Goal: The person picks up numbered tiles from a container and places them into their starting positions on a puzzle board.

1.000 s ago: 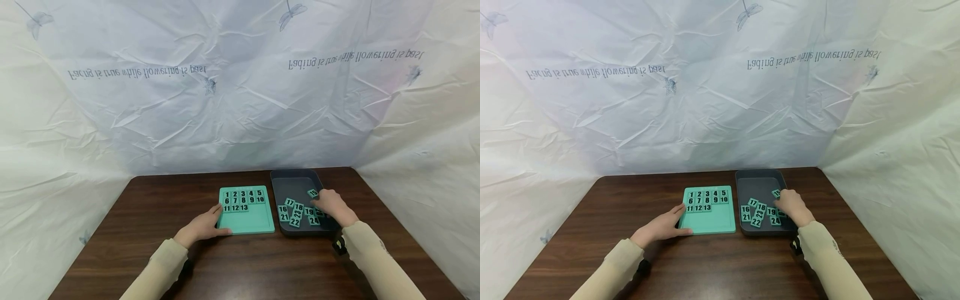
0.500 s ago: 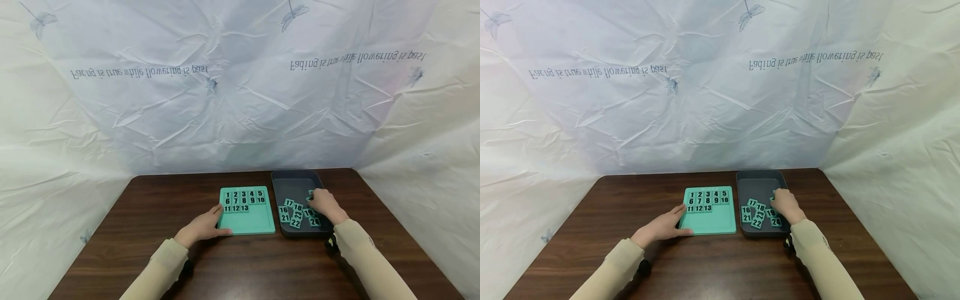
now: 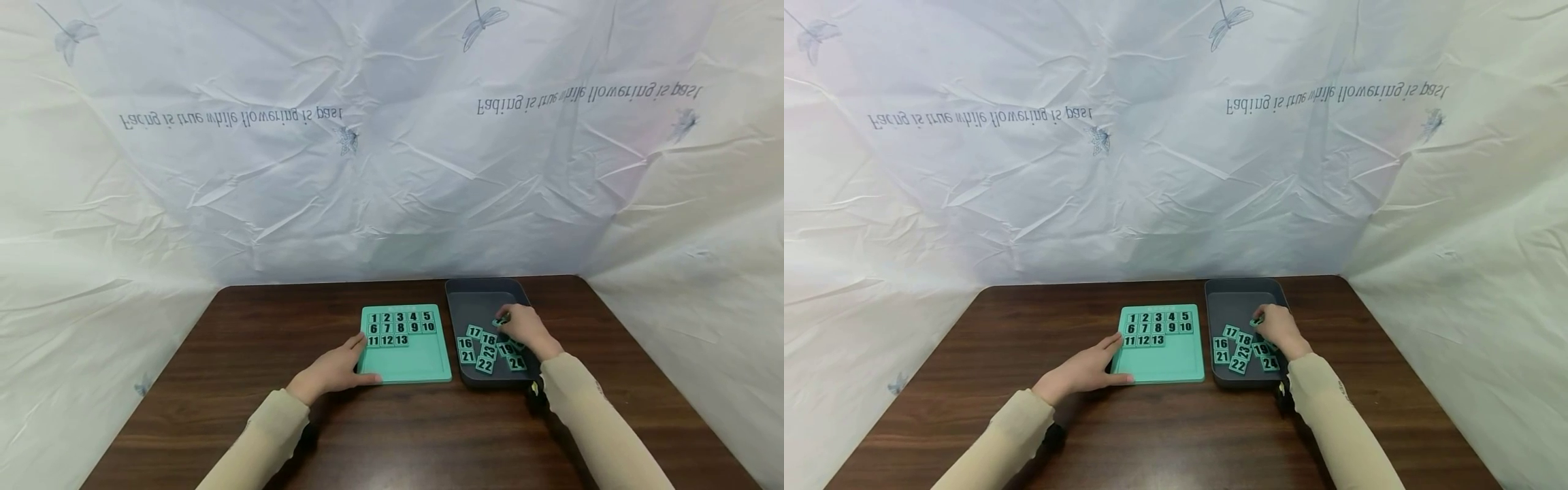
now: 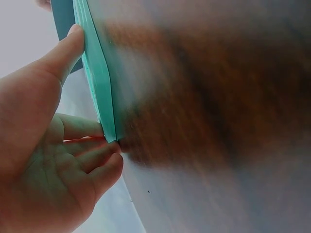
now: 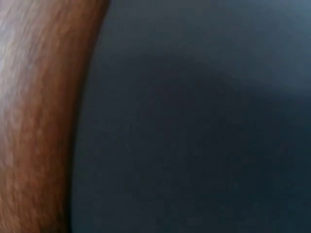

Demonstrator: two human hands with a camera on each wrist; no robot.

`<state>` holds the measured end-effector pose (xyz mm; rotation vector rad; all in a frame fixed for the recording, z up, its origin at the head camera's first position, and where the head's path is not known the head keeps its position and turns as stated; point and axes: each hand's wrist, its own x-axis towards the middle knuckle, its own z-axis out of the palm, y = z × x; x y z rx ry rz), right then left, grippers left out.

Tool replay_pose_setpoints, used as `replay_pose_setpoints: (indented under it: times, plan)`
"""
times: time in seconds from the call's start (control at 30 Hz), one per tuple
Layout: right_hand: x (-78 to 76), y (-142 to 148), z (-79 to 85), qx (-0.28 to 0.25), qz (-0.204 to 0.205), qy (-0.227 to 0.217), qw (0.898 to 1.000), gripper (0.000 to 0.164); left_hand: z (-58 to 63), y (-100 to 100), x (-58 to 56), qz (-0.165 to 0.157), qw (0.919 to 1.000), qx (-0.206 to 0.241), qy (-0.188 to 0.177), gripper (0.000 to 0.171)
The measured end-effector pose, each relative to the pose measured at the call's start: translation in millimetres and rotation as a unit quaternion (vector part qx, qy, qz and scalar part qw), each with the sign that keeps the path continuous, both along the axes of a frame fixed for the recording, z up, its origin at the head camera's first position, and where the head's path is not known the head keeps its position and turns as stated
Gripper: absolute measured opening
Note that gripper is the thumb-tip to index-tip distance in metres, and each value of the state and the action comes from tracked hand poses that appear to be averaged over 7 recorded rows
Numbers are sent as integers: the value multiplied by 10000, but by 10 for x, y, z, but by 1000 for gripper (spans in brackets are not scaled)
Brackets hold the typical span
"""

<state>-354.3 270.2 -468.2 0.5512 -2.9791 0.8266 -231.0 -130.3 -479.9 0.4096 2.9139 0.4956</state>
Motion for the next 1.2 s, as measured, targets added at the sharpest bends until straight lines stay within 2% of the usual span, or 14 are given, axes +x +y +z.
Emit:
replay_pose_setpoints:
  times: [0.37,0.63,1.0,1.2]
  plan:
    - [-1,17,48,72,-207,-224,9995,31,25,9,10,-24,10000,2,48,99]
    - [-40,11,57,-26,-140,-220,9997,34,34,16,17,-55,10000,-5,60,99]
    - [-119,-156,365,-182,7,-114,9998,38,22,11,7,-30,10000,-54,75,100]
    - [-149,-345,454,-257,227,-29,9994,39,38,12,19,-26,10000,-37,41,99]
